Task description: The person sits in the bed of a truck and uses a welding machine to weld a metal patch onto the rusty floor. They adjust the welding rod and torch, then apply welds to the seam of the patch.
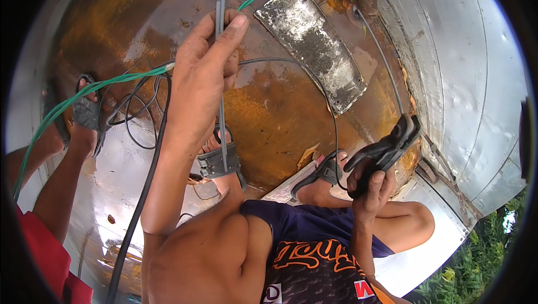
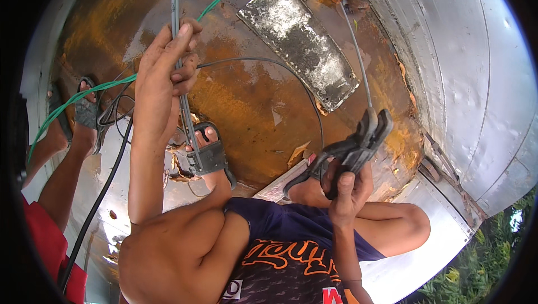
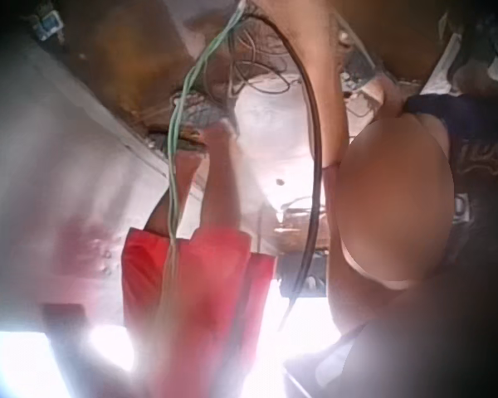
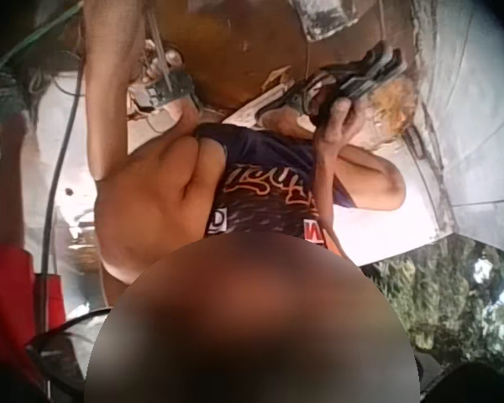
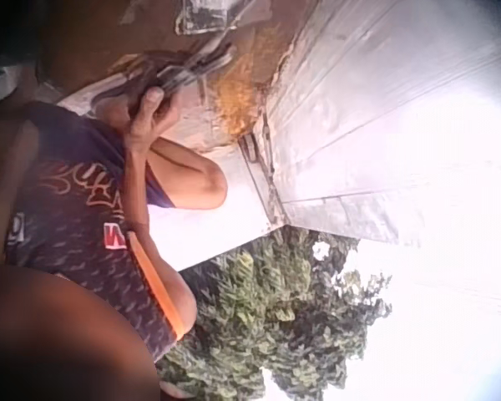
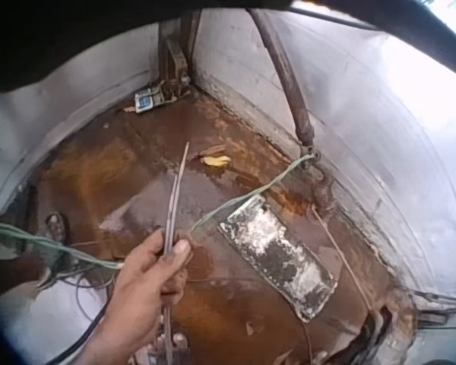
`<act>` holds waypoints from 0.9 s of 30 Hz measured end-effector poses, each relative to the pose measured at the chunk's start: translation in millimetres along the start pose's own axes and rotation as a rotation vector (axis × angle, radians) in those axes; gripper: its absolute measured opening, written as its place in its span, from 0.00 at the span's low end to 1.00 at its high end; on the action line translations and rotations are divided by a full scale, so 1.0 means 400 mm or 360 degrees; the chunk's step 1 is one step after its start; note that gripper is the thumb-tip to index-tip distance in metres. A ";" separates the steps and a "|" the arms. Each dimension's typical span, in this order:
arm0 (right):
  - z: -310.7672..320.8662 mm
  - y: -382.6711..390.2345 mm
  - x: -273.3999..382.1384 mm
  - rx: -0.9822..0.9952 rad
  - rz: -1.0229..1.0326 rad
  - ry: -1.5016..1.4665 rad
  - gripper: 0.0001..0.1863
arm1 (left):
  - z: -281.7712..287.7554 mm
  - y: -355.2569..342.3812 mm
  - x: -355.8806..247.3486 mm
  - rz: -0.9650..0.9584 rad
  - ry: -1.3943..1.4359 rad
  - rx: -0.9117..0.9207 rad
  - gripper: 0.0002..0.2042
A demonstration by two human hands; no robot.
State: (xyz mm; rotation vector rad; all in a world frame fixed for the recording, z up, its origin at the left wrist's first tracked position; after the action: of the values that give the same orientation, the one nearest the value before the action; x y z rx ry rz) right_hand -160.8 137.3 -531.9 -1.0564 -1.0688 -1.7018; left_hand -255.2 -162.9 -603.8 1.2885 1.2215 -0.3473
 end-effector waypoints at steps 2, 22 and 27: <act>-0.061 -0.013 -0.046 -0.0028 0.0025 0.0029 0.24 | 0.000 -0.035 0.020 -0.0034 0.0076 0.0027 0.15; -0.301 -0.239 -0.172 -0.0177 0.0254 0.0739 0.24 | -0.042 -0.029 0.062 -0.0069 -0.0061 0.0026 0.12; -0.315 -0.278 -0.165 -0.0189 0.0244 0.0735 0.23 | -0.098 0.015 0.105 -0.0020 -0.0029 0.0210 0.09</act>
State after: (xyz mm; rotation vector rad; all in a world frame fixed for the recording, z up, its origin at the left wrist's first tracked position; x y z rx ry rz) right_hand -272.3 64.7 -653.6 -0.7402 -0.5842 -1.7831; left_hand -253.4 -110.4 -627.7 1.3880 1.2081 -0.4537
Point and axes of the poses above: each hand's wrist, its own y-axis away from the middle knuckle, its own z-axis out of the back of the hand, x = y × z, the point moved 9 cm from there along -y, towards the middle knuckle, and after that the axes turned 10 degrees about -x, right-handed, at the moved point
